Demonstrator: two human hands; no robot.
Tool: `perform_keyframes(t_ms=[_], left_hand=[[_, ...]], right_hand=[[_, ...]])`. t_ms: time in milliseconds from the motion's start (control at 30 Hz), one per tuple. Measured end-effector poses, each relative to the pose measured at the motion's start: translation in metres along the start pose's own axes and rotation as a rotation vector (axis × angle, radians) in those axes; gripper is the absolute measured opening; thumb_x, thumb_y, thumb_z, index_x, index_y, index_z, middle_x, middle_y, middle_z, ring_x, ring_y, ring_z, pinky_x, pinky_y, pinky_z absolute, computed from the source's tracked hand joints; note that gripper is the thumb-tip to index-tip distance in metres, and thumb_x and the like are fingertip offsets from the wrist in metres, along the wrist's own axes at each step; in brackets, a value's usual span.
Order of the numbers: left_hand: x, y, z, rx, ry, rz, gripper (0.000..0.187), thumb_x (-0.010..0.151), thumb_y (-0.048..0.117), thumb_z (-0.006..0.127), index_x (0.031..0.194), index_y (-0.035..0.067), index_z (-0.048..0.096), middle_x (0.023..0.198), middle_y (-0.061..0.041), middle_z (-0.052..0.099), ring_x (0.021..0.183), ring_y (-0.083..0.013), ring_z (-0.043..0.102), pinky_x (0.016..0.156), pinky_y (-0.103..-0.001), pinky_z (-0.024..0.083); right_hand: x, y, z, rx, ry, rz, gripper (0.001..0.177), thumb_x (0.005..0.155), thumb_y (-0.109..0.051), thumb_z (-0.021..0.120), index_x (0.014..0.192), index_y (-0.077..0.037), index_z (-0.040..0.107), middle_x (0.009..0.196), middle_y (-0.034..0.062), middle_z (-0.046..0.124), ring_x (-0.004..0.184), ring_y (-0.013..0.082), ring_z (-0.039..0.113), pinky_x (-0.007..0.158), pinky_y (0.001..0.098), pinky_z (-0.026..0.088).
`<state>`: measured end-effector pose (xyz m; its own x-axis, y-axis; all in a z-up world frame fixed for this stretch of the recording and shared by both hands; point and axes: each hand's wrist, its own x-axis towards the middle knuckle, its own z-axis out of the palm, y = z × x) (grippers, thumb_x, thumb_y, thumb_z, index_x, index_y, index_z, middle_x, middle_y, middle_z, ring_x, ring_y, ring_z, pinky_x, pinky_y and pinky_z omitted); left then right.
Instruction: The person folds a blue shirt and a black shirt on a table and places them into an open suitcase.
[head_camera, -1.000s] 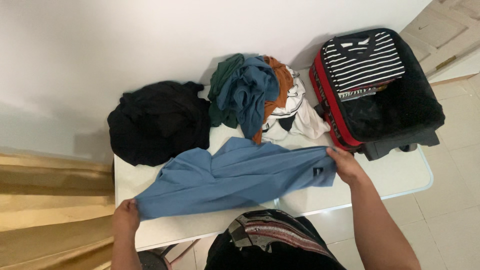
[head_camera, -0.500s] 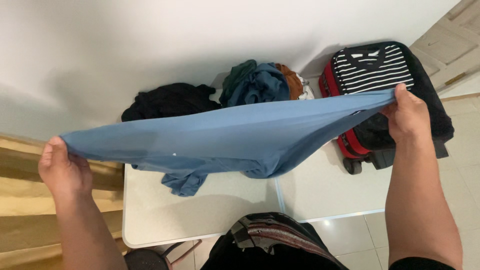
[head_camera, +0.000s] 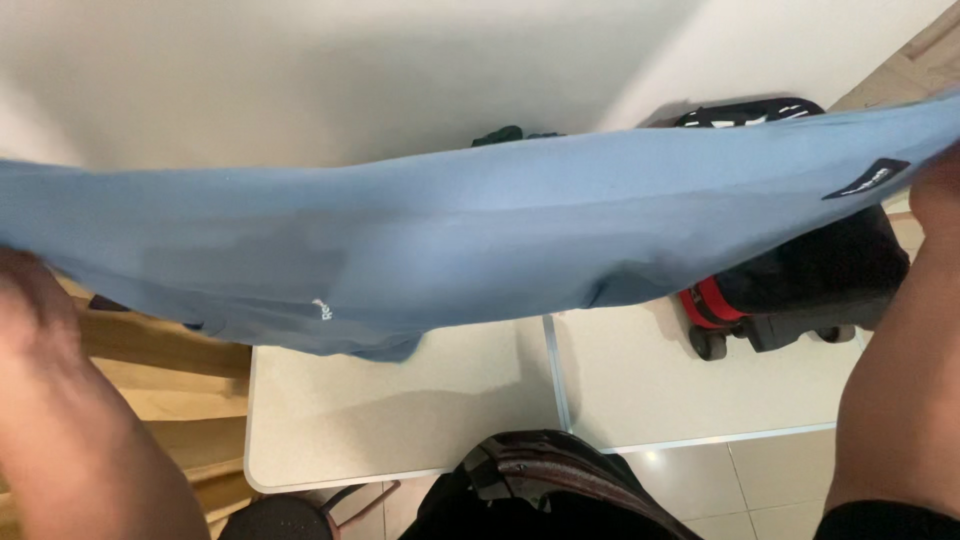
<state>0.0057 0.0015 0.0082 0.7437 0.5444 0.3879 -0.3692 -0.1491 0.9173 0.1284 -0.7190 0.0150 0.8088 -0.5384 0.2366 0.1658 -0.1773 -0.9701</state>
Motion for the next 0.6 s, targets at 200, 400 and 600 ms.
perform_keyframes(t_ms=[200, 400, 600], left_hand=[[0.054, 0.008, 0.021, 0.219, -0.149, 0.09, 0.053, 0.113, 0.044, 0.037, 0.14, 0.001, 0.051, 0.147, -0.018, 0.054, 0.143, -0.029, 0.047, 0.121, -0.046, 0.037], [0.028, 0.017, 0.005, 0.034, -0.2, 0.143, 0.049, 0.122, 0.044, 0.035, 0.148, 0.005, 0.049, 0.15, -0.015, 0.051, 0.15, -0.0263, 0.042, 0.127, -0.048, 0.036], [-0.052, -0.028, -0.06, -0.375, -0.328, -0.029, 0.023, 0.122, 0.02, 0.048, 0.109, 0.004, 0.06, 0.11, -0.011, 0.066, 0.109, -0.0217, 0.064, 0.109, -0.042, 0.051]], right_hand=[[0.058, 0.025, 0.019, -0.087, -0.056, 0.016, 0.045, 0.113, -0.041, 0.042, 0.104, -0.007, 0.069, 0.097, 0.0092, 0.07, 0.095, 0.0196, 0.066, 0.089, 0.0371, 0.05], [0.049, -0.007, 0.044, -0.158, -0.111, -0.024, 0.046, 0.114, -0.042, 0.044, 0.101, -0.005, 0.068, 0.092, 0.0106, 0.066, 0.089, 0.0222, 0.062, 0.083, 0.0392, 0.048], [-0.023, -0.018, -0.013, -0.318, -0.134, 0.023, 0.048, 0.115, -0.043, 0.045, 0.097, -0.004, 0.067, 0.086, 0.0119, 0.062, 0.082, 0.0247, 0.058, 0.078, 0.0414, 0.046]])
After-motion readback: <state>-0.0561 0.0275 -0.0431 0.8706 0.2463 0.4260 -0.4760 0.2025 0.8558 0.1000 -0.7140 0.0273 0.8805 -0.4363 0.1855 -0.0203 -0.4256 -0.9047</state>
